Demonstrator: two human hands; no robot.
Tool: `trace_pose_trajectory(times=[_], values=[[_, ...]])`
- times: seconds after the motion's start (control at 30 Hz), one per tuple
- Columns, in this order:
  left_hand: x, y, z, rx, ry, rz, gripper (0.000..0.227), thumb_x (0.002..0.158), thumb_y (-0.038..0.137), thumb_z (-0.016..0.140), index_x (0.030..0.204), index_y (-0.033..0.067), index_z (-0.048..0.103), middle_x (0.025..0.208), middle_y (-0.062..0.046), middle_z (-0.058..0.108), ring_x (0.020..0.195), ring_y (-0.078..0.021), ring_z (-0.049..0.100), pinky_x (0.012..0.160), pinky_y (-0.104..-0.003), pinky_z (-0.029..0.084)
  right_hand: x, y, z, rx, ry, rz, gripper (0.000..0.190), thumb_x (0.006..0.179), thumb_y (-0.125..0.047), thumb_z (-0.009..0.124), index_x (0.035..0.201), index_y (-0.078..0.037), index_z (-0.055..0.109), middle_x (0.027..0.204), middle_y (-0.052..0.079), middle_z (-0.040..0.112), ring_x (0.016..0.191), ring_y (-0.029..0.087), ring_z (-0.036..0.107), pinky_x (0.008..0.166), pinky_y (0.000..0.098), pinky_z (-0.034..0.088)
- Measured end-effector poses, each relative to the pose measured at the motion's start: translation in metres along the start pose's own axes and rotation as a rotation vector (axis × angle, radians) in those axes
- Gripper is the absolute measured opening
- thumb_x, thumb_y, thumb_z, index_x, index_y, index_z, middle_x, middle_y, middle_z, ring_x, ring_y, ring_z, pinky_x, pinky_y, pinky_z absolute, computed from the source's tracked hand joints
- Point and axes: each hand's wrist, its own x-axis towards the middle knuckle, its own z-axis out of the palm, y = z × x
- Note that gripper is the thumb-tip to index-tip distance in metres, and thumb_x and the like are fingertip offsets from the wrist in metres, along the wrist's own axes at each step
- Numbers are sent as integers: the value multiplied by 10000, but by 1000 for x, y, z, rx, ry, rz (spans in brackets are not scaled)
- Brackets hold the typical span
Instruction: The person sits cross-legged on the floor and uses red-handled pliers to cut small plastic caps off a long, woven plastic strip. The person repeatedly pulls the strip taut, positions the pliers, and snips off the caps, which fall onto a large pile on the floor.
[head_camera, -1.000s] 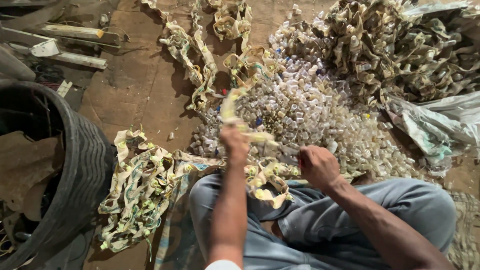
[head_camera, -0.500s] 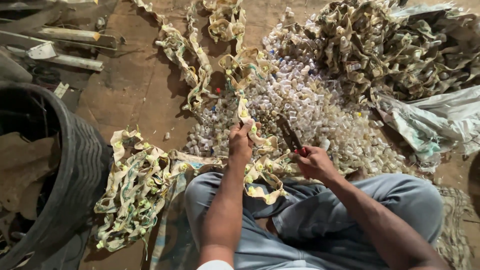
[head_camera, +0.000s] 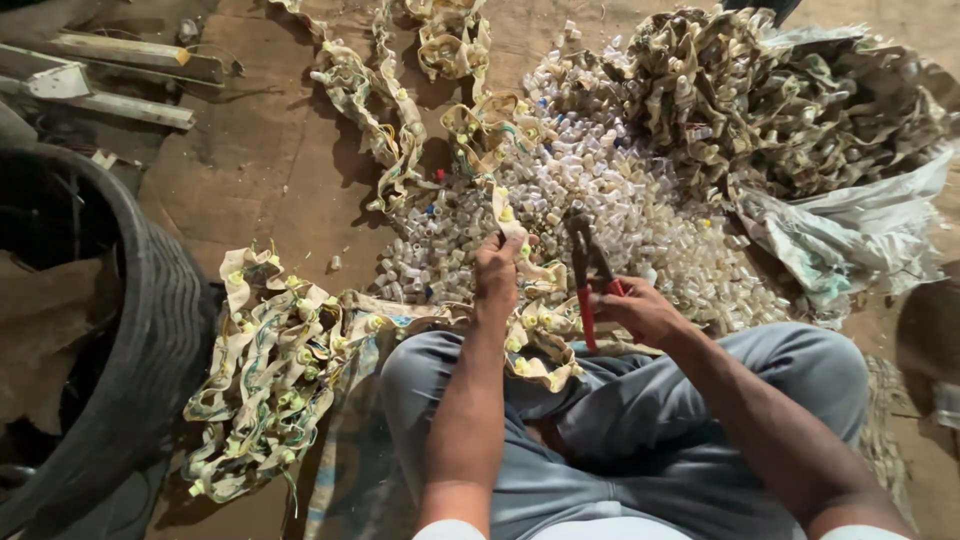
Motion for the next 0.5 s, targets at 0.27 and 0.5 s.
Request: trace_pose_trajectory(times=[0.27,0.5], values=[[-35,5,11,914,91,265,151,908,113,651,989,-5,700,915,-152,693,733,-219,689,591,-330,562,2,-37,37,177,-23,34,374,928,-158,676,1243,29,601,1135,179,743,966,287,744,780,470,620],[-27,-9,-2,223,338,-172,504,792,-32,548,1262,126,458,869,-120,734,566,-221,637,482,-359,565,13,-94,30,-324,-93,113,188,935,-144,659,1079,-39,600,819,109,669,700,234,682,556,388,587]])
